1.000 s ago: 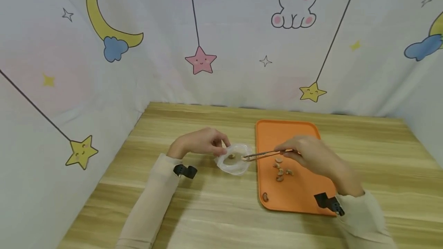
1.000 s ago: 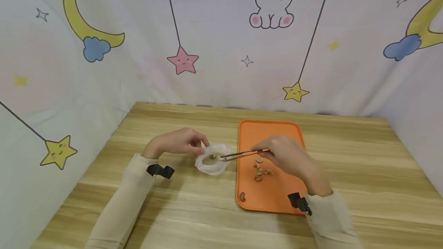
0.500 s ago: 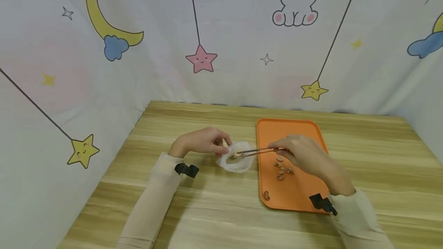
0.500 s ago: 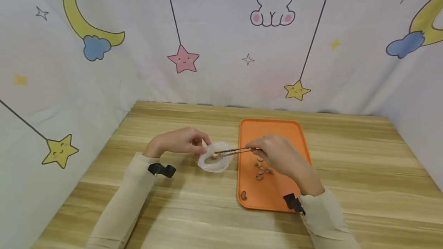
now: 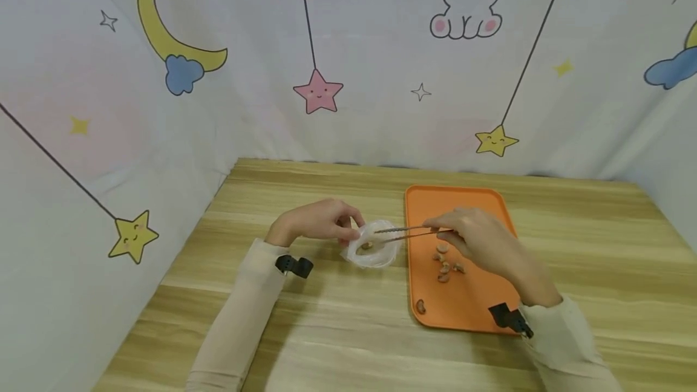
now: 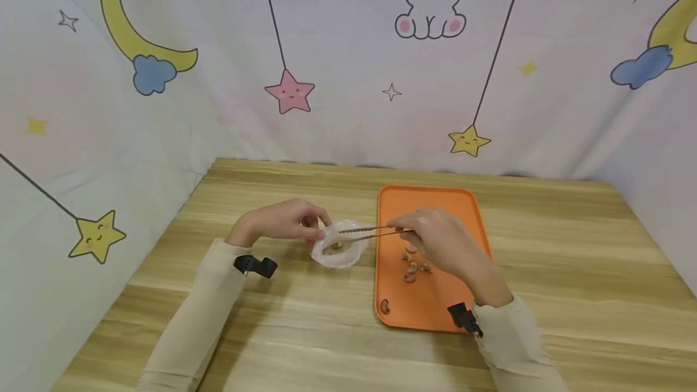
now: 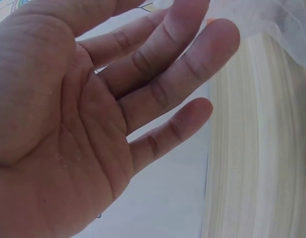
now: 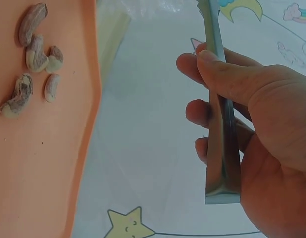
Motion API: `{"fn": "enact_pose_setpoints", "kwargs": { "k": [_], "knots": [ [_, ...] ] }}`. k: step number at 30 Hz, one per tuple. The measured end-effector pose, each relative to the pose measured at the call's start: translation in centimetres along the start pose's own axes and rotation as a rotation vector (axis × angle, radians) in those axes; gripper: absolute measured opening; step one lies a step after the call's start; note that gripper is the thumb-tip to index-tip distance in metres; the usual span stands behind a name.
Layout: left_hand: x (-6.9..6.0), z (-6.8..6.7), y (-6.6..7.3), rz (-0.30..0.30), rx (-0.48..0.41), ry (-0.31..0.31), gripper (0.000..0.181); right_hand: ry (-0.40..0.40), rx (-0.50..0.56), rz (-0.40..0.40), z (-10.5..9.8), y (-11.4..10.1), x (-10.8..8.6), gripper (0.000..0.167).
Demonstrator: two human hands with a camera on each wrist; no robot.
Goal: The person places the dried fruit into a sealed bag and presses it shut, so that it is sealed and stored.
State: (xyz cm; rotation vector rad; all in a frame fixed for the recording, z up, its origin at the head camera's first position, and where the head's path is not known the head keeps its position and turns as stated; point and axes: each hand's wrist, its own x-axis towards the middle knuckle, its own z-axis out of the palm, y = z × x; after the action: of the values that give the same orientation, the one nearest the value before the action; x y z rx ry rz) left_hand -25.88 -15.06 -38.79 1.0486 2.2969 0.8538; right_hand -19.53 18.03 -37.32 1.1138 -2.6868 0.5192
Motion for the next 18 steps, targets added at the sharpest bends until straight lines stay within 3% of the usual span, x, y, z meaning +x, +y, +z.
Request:
{"fn": "enact_pose_setpoints", "kwargs": {
  "k": [4,18],
  "knots": [
    [-0.1,-0.1,0.1,0.001,-0.007,-0.005,0.021,-0.003,0.010,0.019,-0.5,0.2,-0.2,0.034],
    [-0.2,-0.4,-0.4,-0.002,0.005,0.007,0.023,-0.137,0.068,0.150,-2.9,1.8,-1.3,0.046]
  ]
}}
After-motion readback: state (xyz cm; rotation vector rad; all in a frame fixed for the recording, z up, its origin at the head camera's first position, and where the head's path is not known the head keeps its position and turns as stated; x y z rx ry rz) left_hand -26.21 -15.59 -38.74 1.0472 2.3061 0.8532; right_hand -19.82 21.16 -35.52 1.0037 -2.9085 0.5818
